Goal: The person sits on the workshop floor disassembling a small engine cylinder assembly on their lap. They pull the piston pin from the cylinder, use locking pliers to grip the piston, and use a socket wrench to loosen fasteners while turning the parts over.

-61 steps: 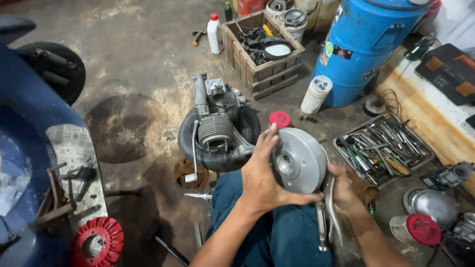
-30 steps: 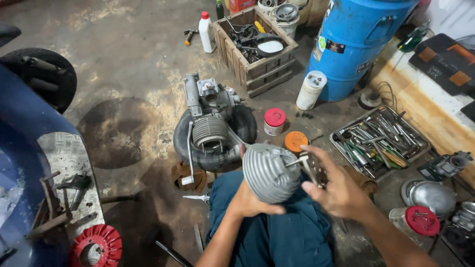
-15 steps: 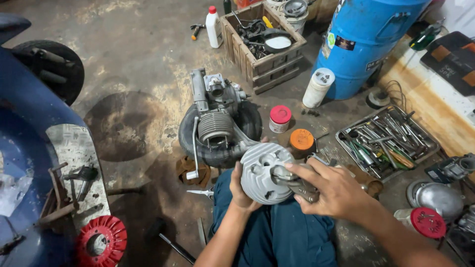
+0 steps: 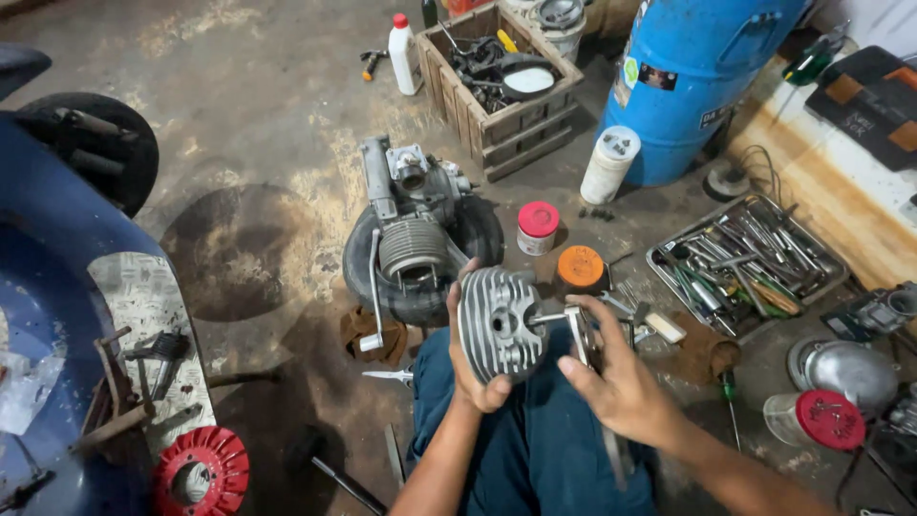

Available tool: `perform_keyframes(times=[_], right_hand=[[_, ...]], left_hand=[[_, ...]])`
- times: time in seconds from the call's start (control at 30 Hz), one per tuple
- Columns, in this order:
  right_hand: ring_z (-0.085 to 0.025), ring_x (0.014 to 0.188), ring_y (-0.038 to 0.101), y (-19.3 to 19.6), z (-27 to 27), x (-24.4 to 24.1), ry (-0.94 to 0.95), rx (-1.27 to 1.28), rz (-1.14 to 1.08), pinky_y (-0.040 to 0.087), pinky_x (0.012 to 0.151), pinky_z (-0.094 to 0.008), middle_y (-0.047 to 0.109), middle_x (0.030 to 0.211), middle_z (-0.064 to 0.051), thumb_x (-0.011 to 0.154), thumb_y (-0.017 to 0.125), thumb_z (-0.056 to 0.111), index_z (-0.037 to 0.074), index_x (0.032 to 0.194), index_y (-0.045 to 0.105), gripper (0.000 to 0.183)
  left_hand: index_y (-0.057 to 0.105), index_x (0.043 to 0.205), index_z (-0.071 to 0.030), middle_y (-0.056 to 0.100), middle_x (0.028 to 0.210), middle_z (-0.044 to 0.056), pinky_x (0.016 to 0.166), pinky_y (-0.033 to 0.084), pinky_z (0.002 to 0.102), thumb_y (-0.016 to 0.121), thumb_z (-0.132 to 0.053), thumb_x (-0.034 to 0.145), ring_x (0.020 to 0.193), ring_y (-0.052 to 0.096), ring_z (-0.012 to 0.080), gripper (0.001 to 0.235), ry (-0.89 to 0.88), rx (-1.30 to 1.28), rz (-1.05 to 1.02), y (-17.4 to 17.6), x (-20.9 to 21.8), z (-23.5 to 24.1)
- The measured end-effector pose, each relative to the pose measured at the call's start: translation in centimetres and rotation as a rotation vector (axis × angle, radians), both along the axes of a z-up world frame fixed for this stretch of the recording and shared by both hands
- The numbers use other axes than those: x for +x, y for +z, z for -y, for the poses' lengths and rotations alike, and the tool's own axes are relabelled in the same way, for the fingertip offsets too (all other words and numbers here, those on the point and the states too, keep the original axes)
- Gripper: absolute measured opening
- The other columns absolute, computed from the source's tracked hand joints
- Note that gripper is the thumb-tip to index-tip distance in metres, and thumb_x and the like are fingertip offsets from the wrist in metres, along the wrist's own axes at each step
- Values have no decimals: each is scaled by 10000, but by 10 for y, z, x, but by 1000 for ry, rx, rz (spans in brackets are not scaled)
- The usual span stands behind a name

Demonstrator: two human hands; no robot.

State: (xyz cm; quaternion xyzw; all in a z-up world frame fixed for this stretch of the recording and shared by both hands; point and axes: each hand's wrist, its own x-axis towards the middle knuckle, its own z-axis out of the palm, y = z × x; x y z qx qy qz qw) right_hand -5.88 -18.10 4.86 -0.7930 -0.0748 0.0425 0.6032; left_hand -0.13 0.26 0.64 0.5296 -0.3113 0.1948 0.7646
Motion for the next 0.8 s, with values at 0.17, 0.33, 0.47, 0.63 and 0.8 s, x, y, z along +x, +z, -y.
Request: perform_keyframes(times=[0.17,0.33,0.47,0.63,0.8], right_hand=[[-315,554,702,-52,41,29,19,-316,256,522,455,-407,725,783,-154,742,814,365,209,1522,440,879],[-147,603,462,-27,24,16,158,113,-29,404,488,-300,493,858,-59,880,546,332,121,1581,153,830],[-150,440,455,-5,17,13,137,459,-296,374,349,-291,497,734,-88,983,468,273,175,1607,124,719],[-158,441,435,0,18,14,90,413,-322,354,363,-306,466,701,-68,942,485,235,170,1580,207,699],[-139,470,469,-16,25,20,121,346,-96,411,373,-281,519,773,-78,950,513,159,93,1591,142,744]], left_hand=[[82,1620,23,346,1568,372,1151,314,588,587,-778,812,1441,377,483,1244,-70,-72,-13,-7,15,-1],[282,1646,-326,175,1673,209,1256,331,663,743,-438,748,1525,308,466,1016,99,74,289,1,6,-3],[270,1631,-394,244,1662,139,1210,386,760,834,-502,717,1474,365,516,1080,268,272,508,-8,28,-15],[35,1707,-234,102,1726,64,1264,328,708,824,-561,692,1560,228,509,1326,250,382,448,-15,25,-13],[17,1687,-386,-105,1720,180,1283,291,692,863,-546,622,1608,112,507,1369,102,334,281,-5,17,-9]])
